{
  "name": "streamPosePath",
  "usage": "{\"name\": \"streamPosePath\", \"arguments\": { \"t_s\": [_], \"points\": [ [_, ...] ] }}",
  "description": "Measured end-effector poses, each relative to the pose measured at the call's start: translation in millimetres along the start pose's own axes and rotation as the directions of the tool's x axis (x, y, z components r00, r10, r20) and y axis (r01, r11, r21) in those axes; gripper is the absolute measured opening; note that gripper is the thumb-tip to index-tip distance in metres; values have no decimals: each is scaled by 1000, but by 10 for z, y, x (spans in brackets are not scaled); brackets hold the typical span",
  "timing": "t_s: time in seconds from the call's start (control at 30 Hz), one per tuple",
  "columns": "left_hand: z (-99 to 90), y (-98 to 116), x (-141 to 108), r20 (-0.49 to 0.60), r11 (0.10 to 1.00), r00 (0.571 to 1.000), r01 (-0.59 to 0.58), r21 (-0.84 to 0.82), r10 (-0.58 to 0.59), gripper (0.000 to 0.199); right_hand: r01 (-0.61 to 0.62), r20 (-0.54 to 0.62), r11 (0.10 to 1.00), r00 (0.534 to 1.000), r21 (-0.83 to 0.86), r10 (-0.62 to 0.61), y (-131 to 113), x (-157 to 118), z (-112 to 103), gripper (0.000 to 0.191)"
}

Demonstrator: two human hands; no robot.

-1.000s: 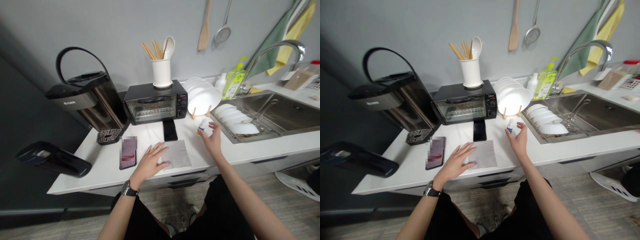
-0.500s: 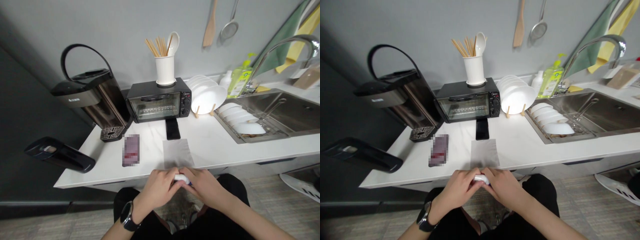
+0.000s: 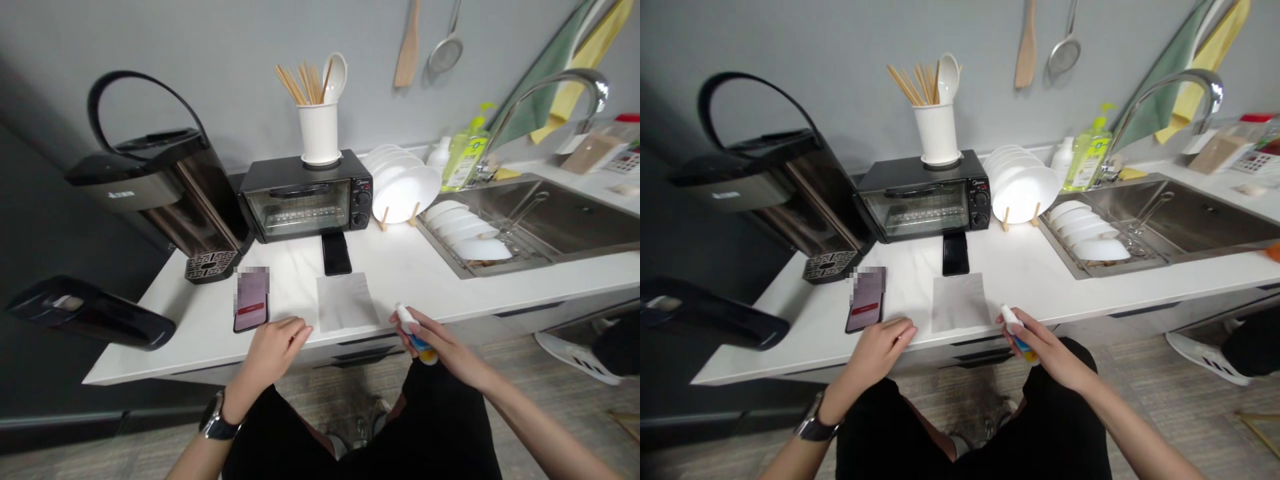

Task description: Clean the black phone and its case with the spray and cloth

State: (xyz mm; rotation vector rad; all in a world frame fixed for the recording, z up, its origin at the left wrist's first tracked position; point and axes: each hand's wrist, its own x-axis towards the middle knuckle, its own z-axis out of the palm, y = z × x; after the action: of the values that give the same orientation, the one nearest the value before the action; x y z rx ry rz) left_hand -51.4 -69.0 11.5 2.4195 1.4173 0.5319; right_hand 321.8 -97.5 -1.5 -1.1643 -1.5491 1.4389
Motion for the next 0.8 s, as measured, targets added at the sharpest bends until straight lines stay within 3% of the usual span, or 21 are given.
{"name": "streamPosePath", "arguments": {
  "t_s": [0.13, 0.27, 0.37, 0.5, 0.67, 0.8],
  "points": [
    [295, 92, 341, -83, 987, 995, 47, -155, -61, 46, 3, 98, 967, 995, 254, -29, 25, 114, 197, 38],
    [397, -49, 597, -140, 970, 981, 104, -219, -136, 48, 62, 82, 971, 993, 229, -83, 8, 197, 261, 33],
    [404, -140, 619, -151, 957, 975, 119, -264, -163, 50, 101, 19, 976, 994, 195, -106, -2, 248, 270, 34],
    [411, -158, 564, -148, 945, 972, 134, -298, -184, 52, 98, 44, 966, 993, 241, -112, 3, 304, 296, 44],
    [432, -152, 563, -146, 938, 968, 149, -313, -202, 51, 188, 24, 969, 981, 158, -194, -31, 374, 342, 34],
    [438, -158, 574, -146, 935, 966, 157, -318, -211, 51, 288, 4, 952, 957, -101, -289, -99, 547, 257, 50]
  ]
}}
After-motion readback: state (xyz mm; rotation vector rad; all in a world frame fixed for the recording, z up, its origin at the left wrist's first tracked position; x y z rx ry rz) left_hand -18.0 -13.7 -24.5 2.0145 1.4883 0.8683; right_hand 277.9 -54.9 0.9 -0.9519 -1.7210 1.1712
